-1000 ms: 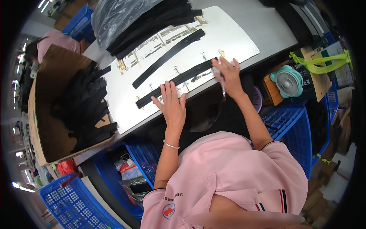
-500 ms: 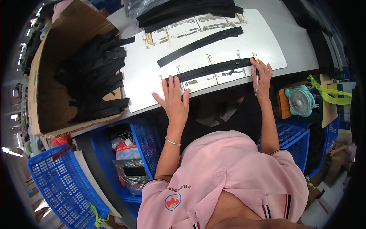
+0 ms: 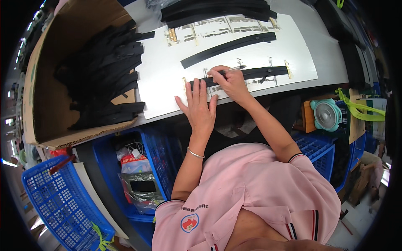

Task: Marking positions on zippers using a template and a pen in a workshop setting.

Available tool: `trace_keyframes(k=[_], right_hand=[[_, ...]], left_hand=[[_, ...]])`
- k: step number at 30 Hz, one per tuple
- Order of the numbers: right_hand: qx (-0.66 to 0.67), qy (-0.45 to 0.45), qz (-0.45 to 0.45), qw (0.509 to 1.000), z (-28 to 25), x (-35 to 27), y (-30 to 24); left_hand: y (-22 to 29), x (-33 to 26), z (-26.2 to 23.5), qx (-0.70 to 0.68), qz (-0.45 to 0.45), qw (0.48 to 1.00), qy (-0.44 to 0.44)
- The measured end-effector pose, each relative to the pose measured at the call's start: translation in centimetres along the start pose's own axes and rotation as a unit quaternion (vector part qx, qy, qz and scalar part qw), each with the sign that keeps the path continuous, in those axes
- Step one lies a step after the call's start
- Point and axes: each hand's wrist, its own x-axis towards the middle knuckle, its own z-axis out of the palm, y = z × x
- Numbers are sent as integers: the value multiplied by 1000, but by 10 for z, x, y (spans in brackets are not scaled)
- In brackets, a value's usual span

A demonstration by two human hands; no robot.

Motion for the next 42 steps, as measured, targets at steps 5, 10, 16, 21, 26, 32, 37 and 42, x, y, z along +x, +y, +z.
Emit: trace_keyframes(k=[5, 10, 16, 21, 26, 32, 37, 42], right_hand=[[-134, 34, -143, 980, 14, 3, 27], [-155, 2, -82, 984, 13, 0, 15], [-272, 17, -212, 939, 10, 0, 12], [-80, -40, -113, 990, 6, 0, 12], [-105, -14, -144, 984, 8, 2, 25], [-75, -47, -92, 992, -2, -3, 11], [-39, 73, -64, 994, -53, -12, -5], [-130, 133, -36, 982, -81, -6, 13]], left_hand=[[0, 0, -3, -7, -5, 1000, -2], [-1, -1, -3, -11, -5, 1000, 4], [0, -1, -2, -3, -6, 1000, 7], [1, 0, -2, -4, -10, 1000, 2], [1, 0, 2, -6, -3, 1000, 10], [-3, -1, 4, 21, -4, 1000, 10], [-2, -1, 3, 30, 10, 999, 9], [-2, -2, 3, 30, 9, 999, 8]])
